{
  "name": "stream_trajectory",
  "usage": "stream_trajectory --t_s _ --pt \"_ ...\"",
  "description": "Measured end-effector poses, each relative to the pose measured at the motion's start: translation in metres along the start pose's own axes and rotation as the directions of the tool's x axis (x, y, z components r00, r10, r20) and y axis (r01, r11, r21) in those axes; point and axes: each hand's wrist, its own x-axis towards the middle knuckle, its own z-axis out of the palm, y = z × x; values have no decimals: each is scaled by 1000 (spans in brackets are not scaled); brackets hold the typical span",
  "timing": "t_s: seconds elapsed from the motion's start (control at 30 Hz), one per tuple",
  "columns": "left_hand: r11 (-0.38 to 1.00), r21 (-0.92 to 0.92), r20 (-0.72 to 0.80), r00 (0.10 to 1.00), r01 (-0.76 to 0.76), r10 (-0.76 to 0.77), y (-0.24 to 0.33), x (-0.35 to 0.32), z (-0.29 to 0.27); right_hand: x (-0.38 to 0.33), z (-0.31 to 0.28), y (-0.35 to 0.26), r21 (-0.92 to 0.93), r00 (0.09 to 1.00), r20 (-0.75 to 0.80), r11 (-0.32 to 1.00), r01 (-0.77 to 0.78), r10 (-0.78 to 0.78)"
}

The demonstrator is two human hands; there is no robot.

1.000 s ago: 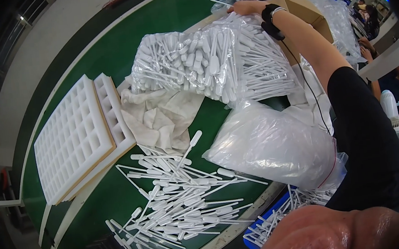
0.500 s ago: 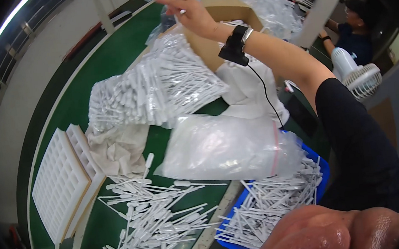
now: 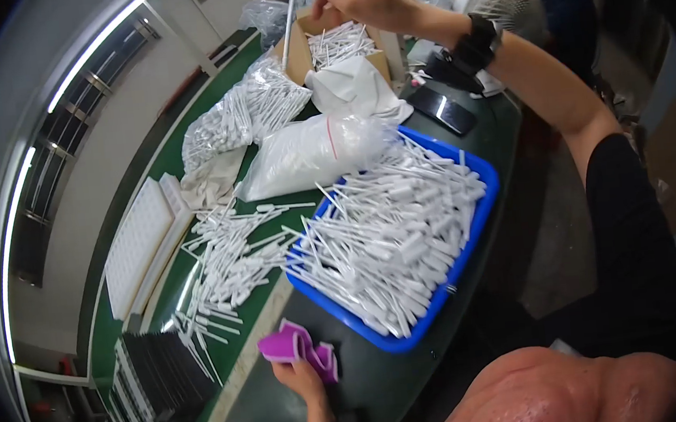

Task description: The person cleans white plastic components by hand with a purple cloth, picking them one at a time from a blue tray or a cardboard box, wiping them, and returning them to the tray.

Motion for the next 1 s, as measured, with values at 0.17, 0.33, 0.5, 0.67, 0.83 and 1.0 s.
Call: stream_trajectory --t_s 0.17,0.33,0.5,0.67,0.83,1.0 --pt "989 -141 53 997 -40 47 -17 17 -34 -44 -24 -26 -2 996 39 997 -84 84" --pt "986 -60 53 986 -156 160 -28 18 -79 -131 -9 -104 347 863 245 791 -504 442" --pt "977 54 83 976 -208 203 -14 16 -90 -187 20 -175 690 796 456 407 -599 399" --pt "971 73 91 971 -227 221 -12 22 -85 -228 46 -183 807 782 517 106 -580 348" --pt "959 165 99 971 -231 216 -6 21 -84 -249 59 -189 781 680 607 -148 -607 412" --pt "975 101 106 977 -196 185 1 16 -88 -261 70 -197 772 638 579 -90 -629 509"
